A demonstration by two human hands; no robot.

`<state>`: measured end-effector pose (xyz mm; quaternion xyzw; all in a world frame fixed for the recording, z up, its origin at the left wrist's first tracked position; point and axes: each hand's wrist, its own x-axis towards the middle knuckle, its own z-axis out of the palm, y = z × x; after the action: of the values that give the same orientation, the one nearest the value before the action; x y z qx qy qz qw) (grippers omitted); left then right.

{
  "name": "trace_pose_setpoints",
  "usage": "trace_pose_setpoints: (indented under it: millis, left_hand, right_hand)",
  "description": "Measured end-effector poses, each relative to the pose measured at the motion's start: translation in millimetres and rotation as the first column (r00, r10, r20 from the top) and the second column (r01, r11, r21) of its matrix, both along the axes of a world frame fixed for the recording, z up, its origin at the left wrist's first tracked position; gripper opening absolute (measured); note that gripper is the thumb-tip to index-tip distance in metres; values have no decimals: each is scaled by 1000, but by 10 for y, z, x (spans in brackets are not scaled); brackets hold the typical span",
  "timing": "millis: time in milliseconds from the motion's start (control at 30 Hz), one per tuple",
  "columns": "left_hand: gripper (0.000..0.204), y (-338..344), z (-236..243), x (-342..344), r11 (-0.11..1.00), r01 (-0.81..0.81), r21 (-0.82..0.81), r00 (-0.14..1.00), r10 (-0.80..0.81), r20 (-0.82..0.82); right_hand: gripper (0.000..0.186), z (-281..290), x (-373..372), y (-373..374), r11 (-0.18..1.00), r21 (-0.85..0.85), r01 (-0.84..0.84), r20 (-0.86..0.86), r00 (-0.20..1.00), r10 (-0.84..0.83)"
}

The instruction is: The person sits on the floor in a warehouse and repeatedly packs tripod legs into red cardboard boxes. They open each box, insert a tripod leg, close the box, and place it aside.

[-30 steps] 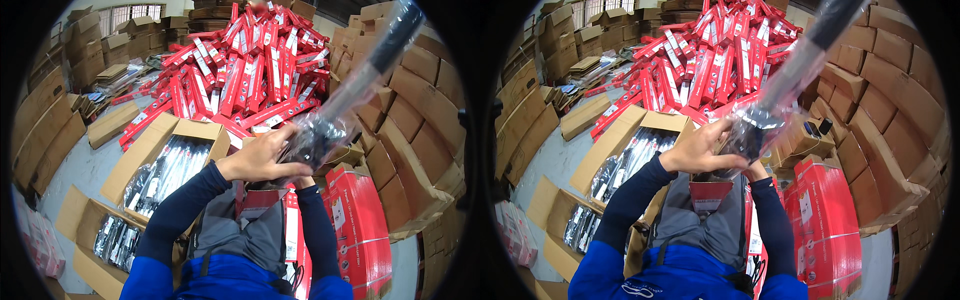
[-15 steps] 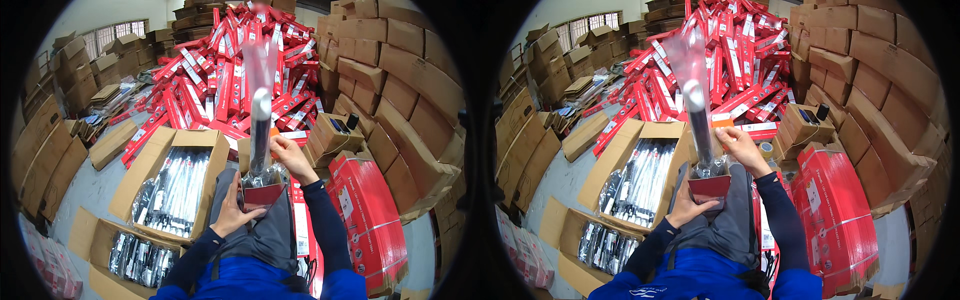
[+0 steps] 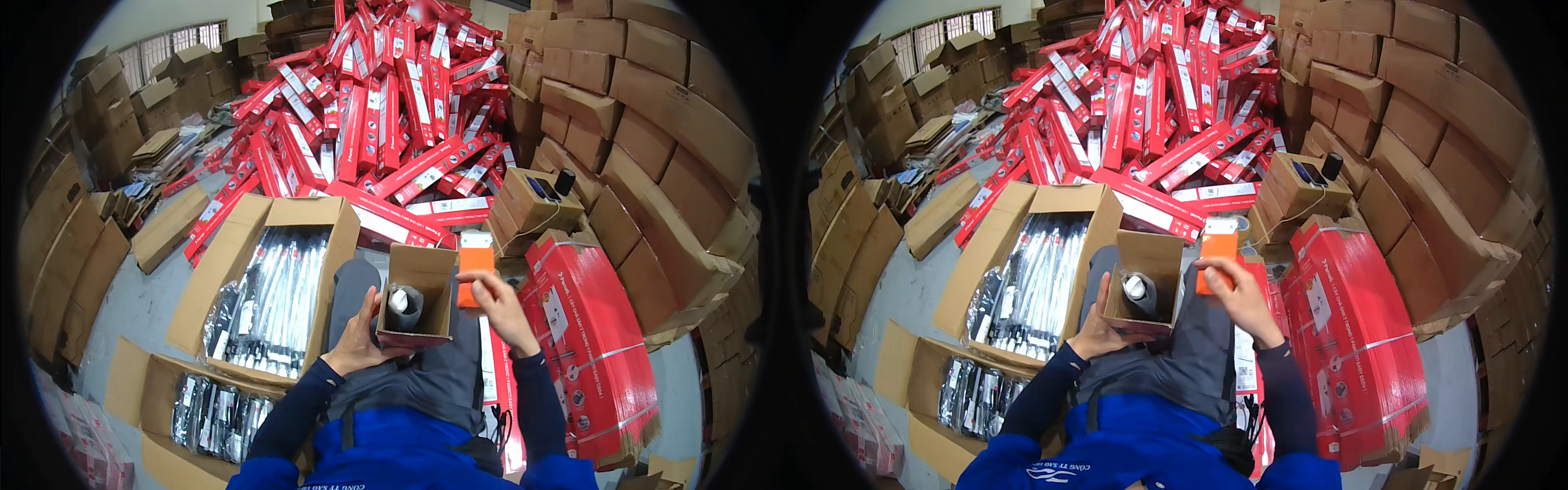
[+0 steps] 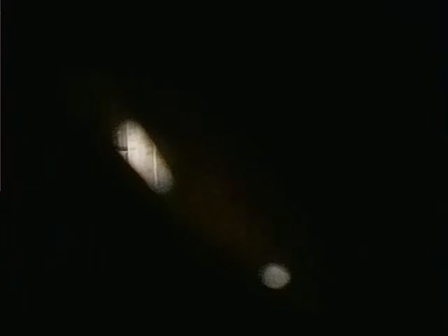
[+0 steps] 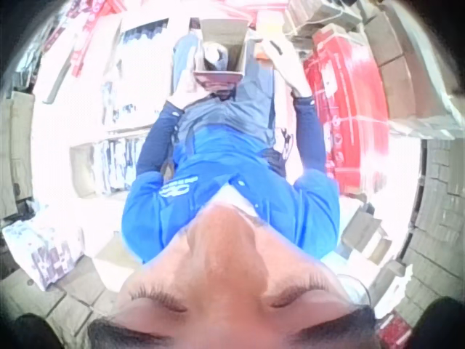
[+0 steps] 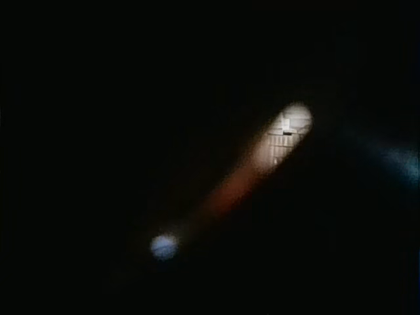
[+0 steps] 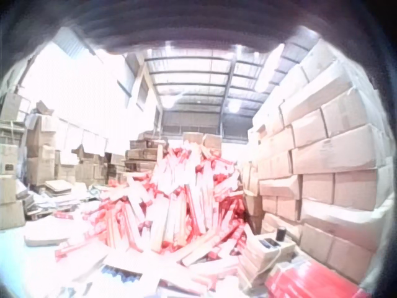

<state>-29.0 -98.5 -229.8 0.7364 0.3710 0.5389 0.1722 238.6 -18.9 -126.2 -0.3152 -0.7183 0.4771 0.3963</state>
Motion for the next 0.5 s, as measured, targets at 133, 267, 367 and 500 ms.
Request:
trace_pose_setpoints:
  millis: [133,267,367,500]
  left_hand:
    - [117,28,134,11,989,26,145,996,-13,-88]
    - [104,8,345,-8,974,58,218,989,-25,-148]
    - [79,-50,426,80,974,-39,221,998,47,-31]
    - [56,-180,471,278,1000,-21,-6,890,21,456]
  right_hand:
    - [55,-139,-100,-214,1000,-11,22,210,978,-19]
    - [48,-98,-322,-321,953,251,169,275,932,-237]
    - [47,-69,-446,-398,935,279,217,293,908,-298]
    - [37,-106,-475,-386,968,174,182,142,968,-208]
